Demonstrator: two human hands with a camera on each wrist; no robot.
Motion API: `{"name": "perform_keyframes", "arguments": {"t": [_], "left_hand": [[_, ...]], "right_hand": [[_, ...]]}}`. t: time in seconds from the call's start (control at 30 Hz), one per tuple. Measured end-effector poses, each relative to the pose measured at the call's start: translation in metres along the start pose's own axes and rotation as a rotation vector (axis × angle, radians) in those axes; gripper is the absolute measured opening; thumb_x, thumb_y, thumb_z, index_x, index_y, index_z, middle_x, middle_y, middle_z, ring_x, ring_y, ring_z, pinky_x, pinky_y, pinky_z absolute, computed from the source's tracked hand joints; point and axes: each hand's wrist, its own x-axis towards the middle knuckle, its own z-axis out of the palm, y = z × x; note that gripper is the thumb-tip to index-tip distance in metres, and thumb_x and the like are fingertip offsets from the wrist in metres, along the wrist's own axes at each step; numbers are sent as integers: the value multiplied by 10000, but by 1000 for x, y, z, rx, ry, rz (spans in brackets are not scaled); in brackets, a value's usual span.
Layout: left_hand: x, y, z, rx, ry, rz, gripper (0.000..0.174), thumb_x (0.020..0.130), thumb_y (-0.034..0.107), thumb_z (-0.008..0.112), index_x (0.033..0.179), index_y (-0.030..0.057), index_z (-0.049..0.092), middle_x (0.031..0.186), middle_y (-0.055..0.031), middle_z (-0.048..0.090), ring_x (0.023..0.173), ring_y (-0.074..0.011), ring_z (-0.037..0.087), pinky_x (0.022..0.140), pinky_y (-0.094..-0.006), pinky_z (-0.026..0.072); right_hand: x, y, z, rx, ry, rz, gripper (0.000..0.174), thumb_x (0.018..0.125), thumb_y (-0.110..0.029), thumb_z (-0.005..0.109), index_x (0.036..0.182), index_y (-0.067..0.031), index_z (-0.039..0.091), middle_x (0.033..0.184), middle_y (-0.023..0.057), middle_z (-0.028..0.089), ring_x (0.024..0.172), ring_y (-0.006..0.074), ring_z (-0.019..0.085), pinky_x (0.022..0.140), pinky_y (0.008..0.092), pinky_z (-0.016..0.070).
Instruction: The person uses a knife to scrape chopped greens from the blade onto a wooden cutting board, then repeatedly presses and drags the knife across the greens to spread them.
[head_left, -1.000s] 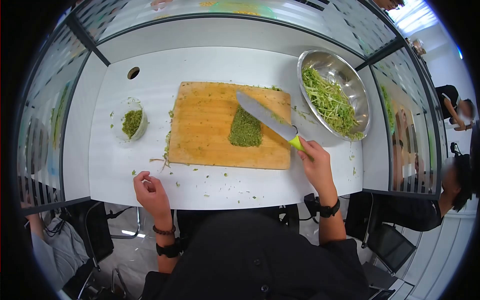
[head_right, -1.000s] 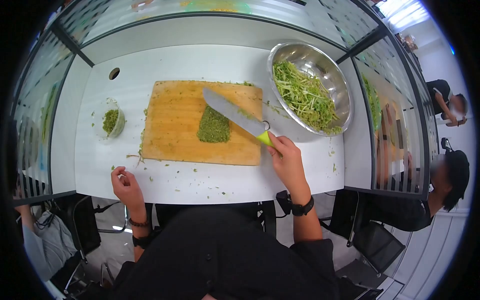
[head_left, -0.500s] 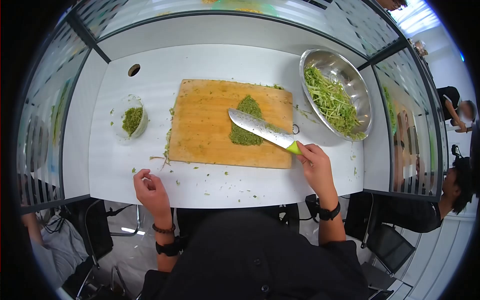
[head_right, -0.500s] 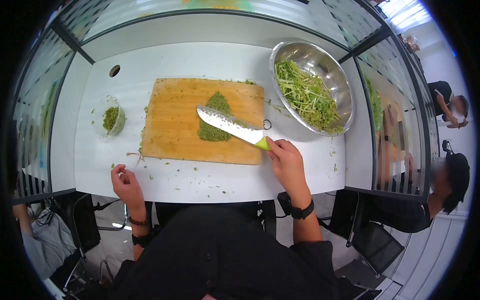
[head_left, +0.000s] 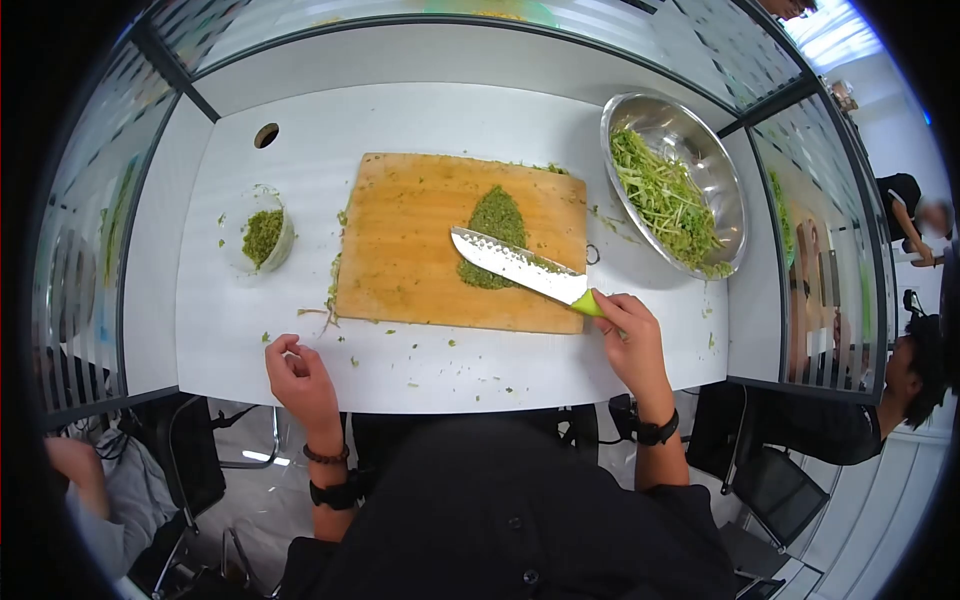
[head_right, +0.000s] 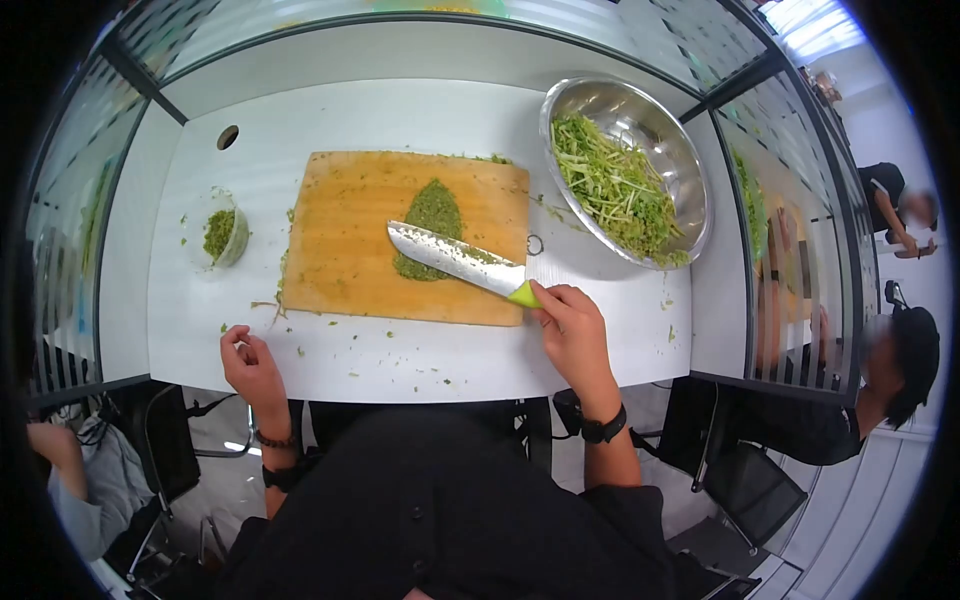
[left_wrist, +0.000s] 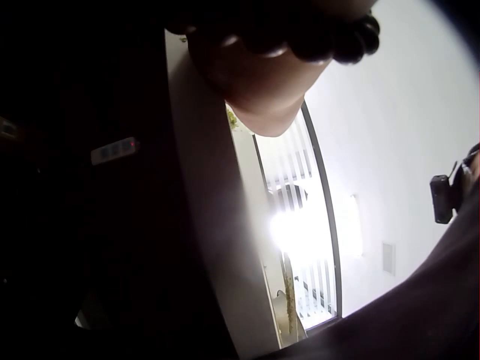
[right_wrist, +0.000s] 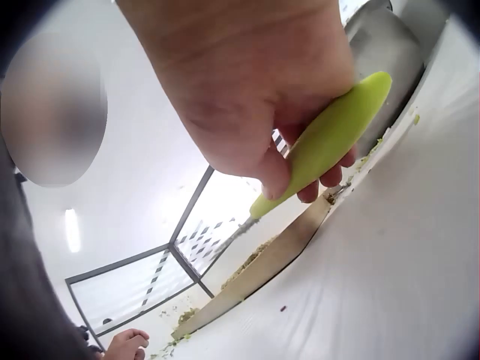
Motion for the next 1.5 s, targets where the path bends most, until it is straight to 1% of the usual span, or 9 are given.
{"name": "perform_keyframes", "arguments": {"t": [0.07,0.37,0.47,0.87,1.07,1.17,1.27,1.37,1.5], "left_hand": [[0,-2,0,9,-5,-11,127,927,-36,570,1050,-8,591,839,0,540,555,-32,339,487,-220,277],[0,-1,-1,2,-11,-17,132,921,-31,579,1050,-9,593,852,-2,548,563,-33,343,491,-218,282],[0,0,-1,17,-11,-13,134,921,-30,579,1052,-8,593,860,-7,553,562,-35,343,492,-216,284],[-1,-4,-1,24,-20,-20,137,923,-25,579,1058,-4,596,860,-7,557,565,-33,349,493,-213,290],[0,-2,-1,26,-20,-11,133,925,-17,583,1057,-4,596,838,-2,539,567,-31,345,491,-215,286],[0,-5,-1,28,-27,-10,133,926,-15,583,1058,-4,597,834,-1,531,565,-32,344,491,-216,284],[0,-4,-1,32,-21,-5,130,927,-15,582,1056,-6,596,838,-2,533,562,-33,342,491,-215,283],[0,0,-1,21,-23,-16,126,926,-16,582,1051,-8,596,843,-4,539,559,-33,341,491,-214,283],[1,-1,-1,7,-21,-13,120,924,-19,583,1043,-10,595,848,-3,545,559,-34,342,489,-216,285]], "right_hand": [[-1,-3,0,80,19,40,413,796,59,706,1197,-40,705,945,141,666,841,305,630,745,368,512],[-7,1,0,54,-15,-14,406,796,44,713,1192,-44,709,946,128,669,853,300,628,758,366,508],[-6,-3,-2,-54,-21,-58,409,787,42,715,1187,-46,711,947,126,671,855,304,629,754,370,508],[-11,2,-4,-82,-29,-109,441,765,53,713,1192,-55,711,951,120,674,847,293,629,740,364,505],[-7,2,-3,-63,-11,-43,447,777,60,704,1208,-56,706,955,129,674,867,296,635,768,365,513],[-6,5,-4,10,-28,-3,433,826,90,667,1238,-40,691,1003,143,671,886,258,639,788,314,513],[-5,6,2,105,30,50,424,841,83,665,1247,-38,685,1009,145,674,869,251,636,779,305,511],[-3,7,0,-18,3,58,423,855,80,659,1259,-44,680,1000,142,671,856,243,632,777,292,506],[-2,9,4,-36,98,17,425,849,72,664,1255,-50,683,977,136,670,845,258,635,757,313,510]]}}
